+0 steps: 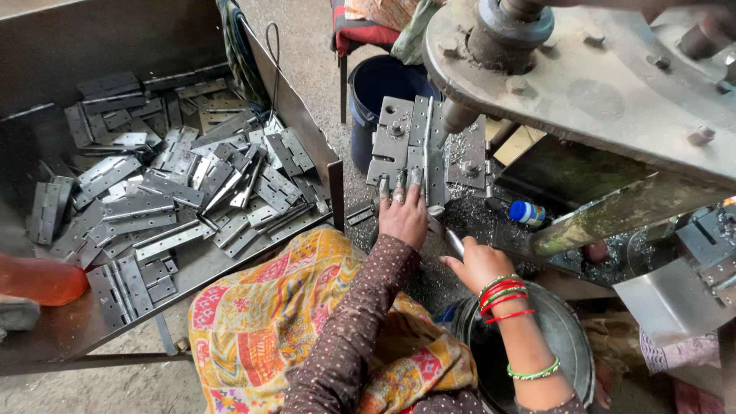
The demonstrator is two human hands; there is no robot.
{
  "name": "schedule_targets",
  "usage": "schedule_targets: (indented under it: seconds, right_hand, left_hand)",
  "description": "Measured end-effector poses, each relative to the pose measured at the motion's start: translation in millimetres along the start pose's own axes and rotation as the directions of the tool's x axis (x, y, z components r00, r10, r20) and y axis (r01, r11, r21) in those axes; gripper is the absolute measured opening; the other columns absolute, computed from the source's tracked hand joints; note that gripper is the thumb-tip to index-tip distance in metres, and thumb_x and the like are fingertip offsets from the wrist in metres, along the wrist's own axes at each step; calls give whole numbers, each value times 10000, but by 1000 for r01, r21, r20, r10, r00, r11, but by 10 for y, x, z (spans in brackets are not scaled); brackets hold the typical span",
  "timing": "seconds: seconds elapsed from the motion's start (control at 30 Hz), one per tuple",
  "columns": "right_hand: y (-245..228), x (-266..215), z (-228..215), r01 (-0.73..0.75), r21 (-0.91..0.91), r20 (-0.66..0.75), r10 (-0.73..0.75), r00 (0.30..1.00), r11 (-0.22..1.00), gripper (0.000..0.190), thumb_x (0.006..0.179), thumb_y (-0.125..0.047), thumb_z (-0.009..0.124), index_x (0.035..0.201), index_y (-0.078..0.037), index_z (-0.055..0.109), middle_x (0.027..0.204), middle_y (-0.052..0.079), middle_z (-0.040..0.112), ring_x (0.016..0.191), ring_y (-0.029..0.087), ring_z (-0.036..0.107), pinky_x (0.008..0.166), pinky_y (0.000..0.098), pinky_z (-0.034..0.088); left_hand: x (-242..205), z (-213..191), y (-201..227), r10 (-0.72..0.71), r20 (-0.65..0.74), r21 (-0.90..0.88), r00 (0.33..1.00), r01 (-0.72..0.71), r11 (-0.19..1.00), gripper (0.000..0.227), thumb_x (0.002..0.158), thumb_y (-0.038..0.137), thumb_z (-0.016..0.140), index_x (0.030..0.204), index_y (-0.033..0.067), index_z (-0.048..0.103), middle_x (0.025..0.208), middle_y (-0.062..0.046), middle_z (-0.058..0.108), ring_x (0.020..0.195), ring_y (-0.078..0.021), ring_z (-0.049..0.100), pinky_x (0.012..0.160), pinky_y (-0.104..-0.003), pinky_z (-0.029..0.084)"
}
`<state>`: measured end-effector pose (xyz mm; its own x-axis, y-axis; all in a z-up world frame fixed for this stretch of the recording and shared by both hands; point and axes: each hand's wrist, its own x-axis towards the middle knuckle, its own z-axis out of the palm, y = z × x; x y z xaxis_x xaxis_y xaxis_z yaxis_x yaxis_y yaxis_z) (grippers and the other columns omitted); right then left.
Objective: The person repeatedly picks up metal hinge pieces from a bin, places them into a jig under a punching machine, and activates the machine to punch holes. After each cycle, the person removes the processed piece and returns it to the bin. The task is performed one piece at a time in a repetitive loop.
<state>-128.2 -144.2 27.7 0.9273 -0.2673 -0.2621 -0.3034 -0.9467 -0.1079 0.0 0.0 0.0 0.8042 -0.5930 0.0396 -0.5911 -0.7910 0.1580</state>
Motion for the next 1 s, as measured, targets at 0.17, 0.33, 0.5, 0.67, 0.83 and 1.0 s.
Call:
schedule_targets:
  seconds: [0.17,0.33,0.5,0.67,0.83,1.0]
  right_hand:
    - [-20,-74,53,-3,-6,-43,3,999,1000,558,861,-590,660,946,-44,582,779,220,719,773,430,716,690,523,581]
    - [-21,-122,105,-30,1,-40,30,999,1000,538,861,-565,663,962,-44,571,760,229,712,755,439,712,686,529,578]
    - [86,-126,285,-32,26,-84,34,996,999,496,871,-521,680,937,-40,575,756,228,707,736,434,711,662,524,578]
    - [295,-211,852,-64,94,-69,71,995,994,456,888,-455,664,994,-37,519,711,220,699,689,425,712,613,516,575]
    - [258,-218,2073,-178,389,-32,206,978,904,384,942,-393,587,1104,-66,466,726,238,699,662,459,692,573,557,540]
    - [199,35,2769,-189,417,-161,276,948,889,371,944,-409,611,1076,-80,502,794,262,699,726,513,653,607,607,493]
  left_hand:
    - [172,-23,-48,5,-107,-98,994,-16,995,358,996,207,470,1295,92,631,1466,-88,526,1337,-285,501,1189,-576,238]
    - [32,-168,-10,45,-174,-60,984,-56,997,339,973,230,495,1194,43,671,1348,-119,580,1280,-271,541,1185,-567,276]
    - [-56,-198,16,26,-199,-131,980,-53,990,286,952,191,508,1111,30,682,1300,-118,601,1203,-276,578,1110,-549,351]
    - [11,-178,45,8,-265,-63,964,-26,998,288,926,176,516,1104,28,687,1256,-115,601,1163,-271,586,1072,-555,375]
    - [4,-161,42,10,-294,-45,956,-25,999,294,937,157,525,1137,18,689,1253,-129,595,1163,-288,585,1048,-537,407]
    - [46,-158,-87,47,-302,-58,952,-67,996,290,924,155,539,1128,20,693,1248,-125,595,1179,-299,601,1028,-531,427]
